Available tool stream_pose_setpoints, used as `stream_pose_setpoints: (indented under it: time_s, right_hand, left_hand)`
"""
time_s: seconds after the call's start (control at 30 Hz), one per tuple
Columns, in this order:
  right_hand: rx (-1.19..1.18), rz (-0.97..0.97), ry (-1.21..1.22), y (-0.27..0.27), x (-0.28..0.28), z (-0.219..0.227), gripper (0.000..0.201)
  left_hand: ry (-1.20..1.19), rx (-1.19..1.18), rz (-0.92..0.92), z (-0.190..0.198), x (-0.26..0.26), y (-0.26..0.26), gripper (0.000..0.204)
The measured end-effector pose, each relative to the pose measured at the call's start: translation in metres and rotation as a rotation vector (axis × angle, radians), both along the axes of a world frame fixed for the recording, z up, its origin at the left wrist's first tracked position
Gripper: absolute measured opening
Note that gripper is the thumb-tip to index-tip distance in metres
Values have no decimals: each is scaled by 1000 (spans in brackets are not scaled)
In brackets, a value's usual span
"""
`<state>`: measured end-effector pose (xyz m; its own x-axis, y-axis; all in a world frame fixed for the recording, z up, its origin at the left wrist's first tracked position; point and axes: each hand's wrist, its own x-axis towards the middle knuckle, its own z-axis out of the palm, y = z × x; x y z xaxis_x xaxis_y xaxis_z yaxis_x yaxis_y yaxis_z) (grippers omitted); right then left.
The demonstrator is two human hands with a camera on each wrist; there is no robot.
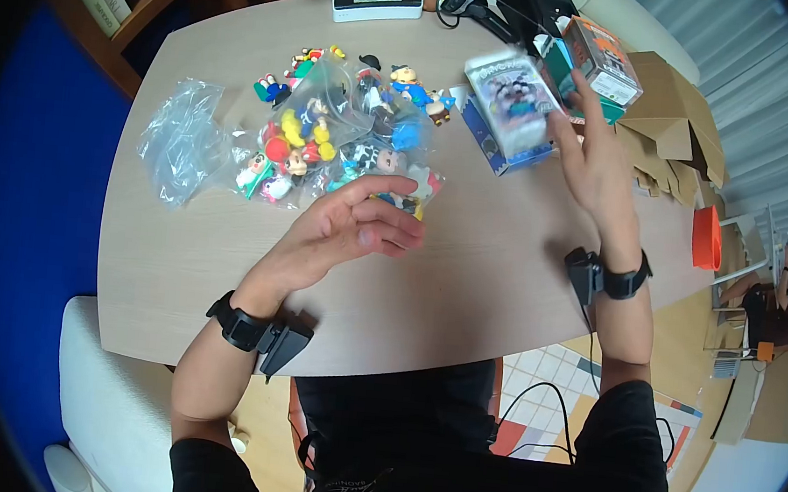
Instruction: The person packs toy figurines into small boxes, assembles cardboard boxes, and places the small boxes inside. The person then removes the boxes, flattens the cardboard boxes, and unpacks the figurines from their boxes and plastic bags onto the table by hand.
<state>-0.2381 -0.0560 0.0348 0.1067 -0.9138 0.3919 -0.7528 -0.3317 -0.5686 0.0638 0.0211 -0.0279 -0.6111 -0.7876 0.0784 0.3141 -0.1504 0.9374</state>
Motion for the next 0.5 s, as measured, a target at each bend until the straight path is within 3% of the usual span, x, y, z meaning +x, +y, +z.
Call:
stream_pose_setpoints:
  time_s: [0.03,0.07,0.2,0.37,0.43,0.5]
  right_hand:
    - [-182,-61,257,6,0,-5,53]
    - [-281,3,278,12,0,-7,51]
    - [-262,226,429,15,3,-17,60]
    - [-268,317,562,0,13,-25,73]
    - [-259,327,577,-5,12,-31,77]
    - [-246,344,541,-9,14,-35,75]
  left_hand:
    - [-14,-8,-10,0,1,0,78]
    - [-10,-7,-6,0,1,0,78]
    - [-33,-8,-14,-2,-2,2,76]
    - [-45,-5,-17,-4,-1,0,76]
    - [44,9,-28,-5,-1,0,52]
    - [41,9,-30,-6,-1,-1,51]
